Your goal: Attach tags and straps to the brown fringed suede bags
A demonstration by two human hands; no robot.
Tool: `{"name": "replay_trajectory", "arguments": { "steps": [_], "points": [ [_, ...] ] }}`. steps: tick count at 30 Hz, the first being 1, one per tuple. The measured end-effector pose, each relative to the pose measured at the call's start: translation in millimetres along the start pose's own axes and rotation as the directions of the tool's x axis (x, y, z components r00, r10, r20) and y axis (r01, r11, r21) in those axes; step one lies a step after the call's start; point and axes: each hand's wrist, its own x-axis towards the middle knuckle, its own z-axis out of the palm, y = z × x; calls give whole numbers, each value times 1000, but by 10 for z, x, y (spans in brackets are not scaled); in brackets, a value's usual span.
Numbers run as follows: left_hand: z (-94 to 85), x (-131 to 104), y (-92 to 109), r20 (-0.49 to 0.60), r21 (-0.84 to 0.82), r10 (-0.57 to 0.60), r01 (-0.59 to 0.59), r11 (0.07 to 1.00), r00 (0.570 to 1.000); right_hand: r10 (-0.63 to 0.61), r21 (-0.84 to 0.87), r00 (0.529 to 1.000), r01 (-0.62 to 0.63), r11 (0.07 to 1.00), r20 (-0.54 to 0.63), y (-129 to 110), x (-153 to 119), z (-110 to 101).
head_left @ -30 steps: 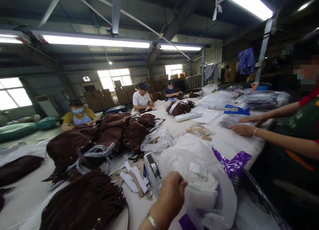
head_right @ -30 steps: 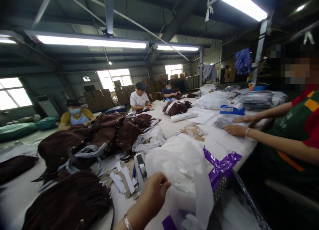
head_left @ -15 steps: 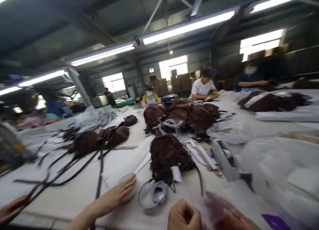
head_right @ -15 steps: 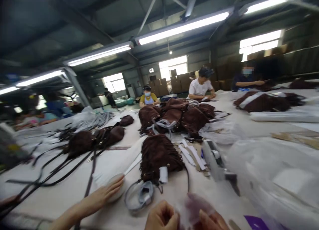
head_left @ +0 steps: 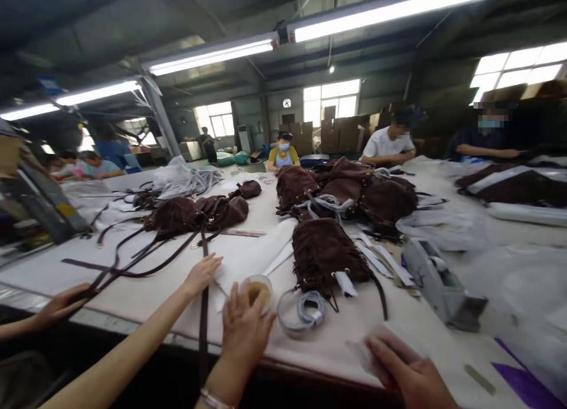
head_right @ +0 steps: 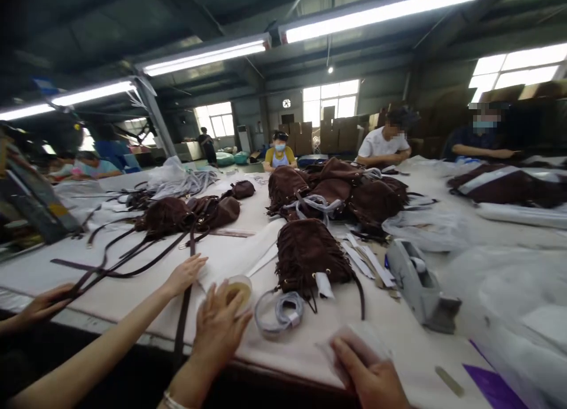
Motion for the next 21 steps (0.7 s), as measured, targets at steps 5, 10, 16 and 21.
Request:
{"name": "replay_trajectory", "arguments": {
  "steps": [5, 10, 16, 21],
  "points": [
    [227, 315, -322, 119, 337, 87, -123, 933, 989, -2, 64, 995, -4, 998, 95, -92, -68, 147],
    [187, 293, -106, -106, 198, 174, -150, 969, 979, -21, -91, 981, 39, 995, 191, 13, -107, 62],
    [136, -338, 744, 109, -535, 193, -106, 838, 975, -177, -223, 872, 304, 926, 456, 130, -163, 71],
    [77, -215, 823, 154, -519, 149, -48, 853, 977, -220, -95, 792, 329, 939, 570, 269, -181, 166]
  ]
}}
